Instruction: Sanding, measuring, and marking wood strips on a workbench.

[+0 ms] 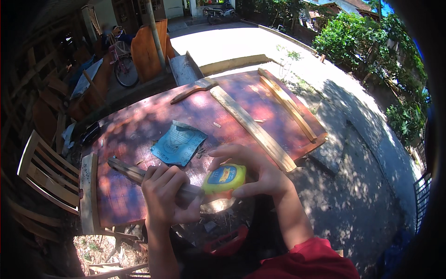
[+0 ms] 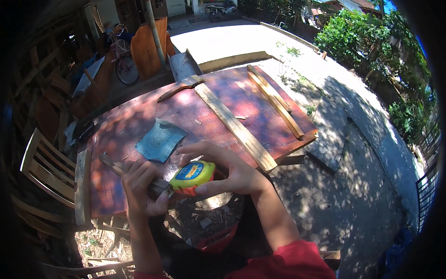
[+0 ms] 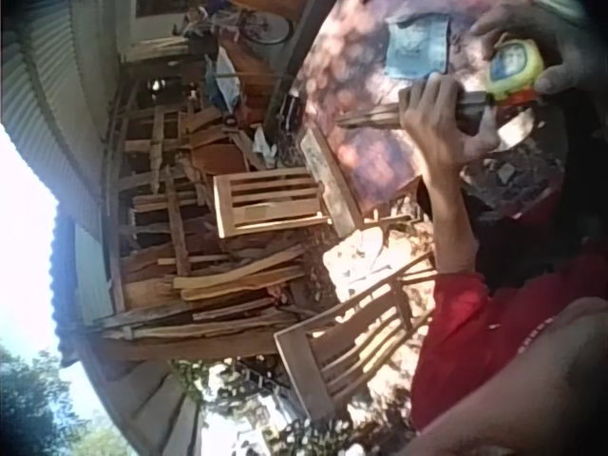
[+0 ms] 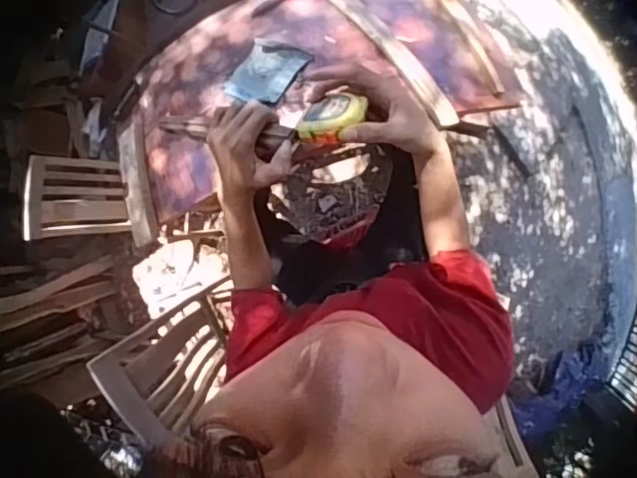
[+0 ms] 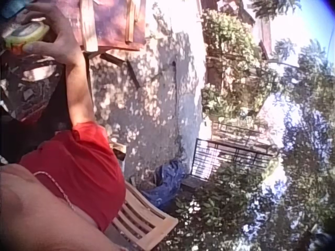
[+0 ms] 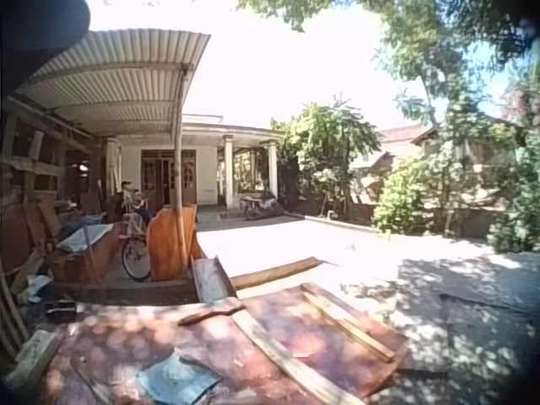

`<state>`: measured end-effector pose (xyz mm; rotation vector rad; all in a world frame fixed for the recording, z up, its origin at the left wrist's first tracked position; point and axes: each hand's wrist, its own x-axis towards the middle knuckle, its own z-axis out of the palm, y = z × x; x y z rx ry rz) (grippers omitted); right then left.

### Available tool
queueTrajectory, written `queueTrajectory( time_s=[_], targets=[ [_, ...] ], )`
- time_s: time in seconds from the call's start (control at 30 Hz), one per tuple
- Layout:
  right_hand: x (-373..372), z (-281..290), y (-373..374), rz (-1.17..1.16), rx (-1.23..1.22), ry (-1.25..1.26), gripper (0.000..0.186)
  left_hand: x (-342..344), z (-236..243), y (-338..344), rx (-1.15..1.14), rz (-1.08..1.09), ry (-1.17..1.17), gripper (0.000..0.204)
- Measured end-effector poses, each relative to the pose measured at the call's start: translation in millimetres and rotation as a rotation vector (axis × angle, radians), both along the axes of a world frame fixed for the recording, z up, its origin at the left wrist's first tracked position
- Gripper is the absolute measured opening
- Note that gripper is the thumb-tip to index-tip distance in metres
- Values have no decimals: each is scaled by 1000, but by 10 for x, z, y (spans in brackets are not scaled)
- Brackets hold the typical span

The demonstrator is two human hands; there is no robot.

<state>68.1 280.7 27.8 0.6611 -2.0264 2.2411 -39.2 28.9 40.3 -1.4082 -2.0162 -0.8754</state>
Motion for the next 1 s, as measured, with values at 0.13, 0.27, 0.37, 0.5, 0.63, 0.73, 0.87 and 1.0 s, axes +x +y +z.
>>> queueTrajectory(
  time_s=[0.13,0.27,0.37,0.5,0.63,0.73,0.87,1.0],
  targets=[
    [-6,-18,-57,-2,-97,-53,88,-18,-81,-3,47,0,-21,50],
    [-22,-29,-29,-20,-171,-16,90,-83,-85,39,69,-38,22,49],
    [-22,3,-62,-58,-188,-40,94,-101,-88,44,78,-29,44,47],
    [-37,-11,-100,-78,-185,-30,102,-72,-76,-5,88,-9,55,47],
    [-50,-40,-93,-83,-180,-9,106,-50,-65,0,115,-22,62,48],
    [-24,-46,-82,-97,-189,-8,107,-49,-58,20,111,-38,48,50],
    [-57,-71,-54,-188,-169,21,107,-46,-100,-106,199,-65,22,54],
    [-41,-42,-49,-190,-188,-22,108,-45,-97,-73,198,-70,13,56]
  ],
)
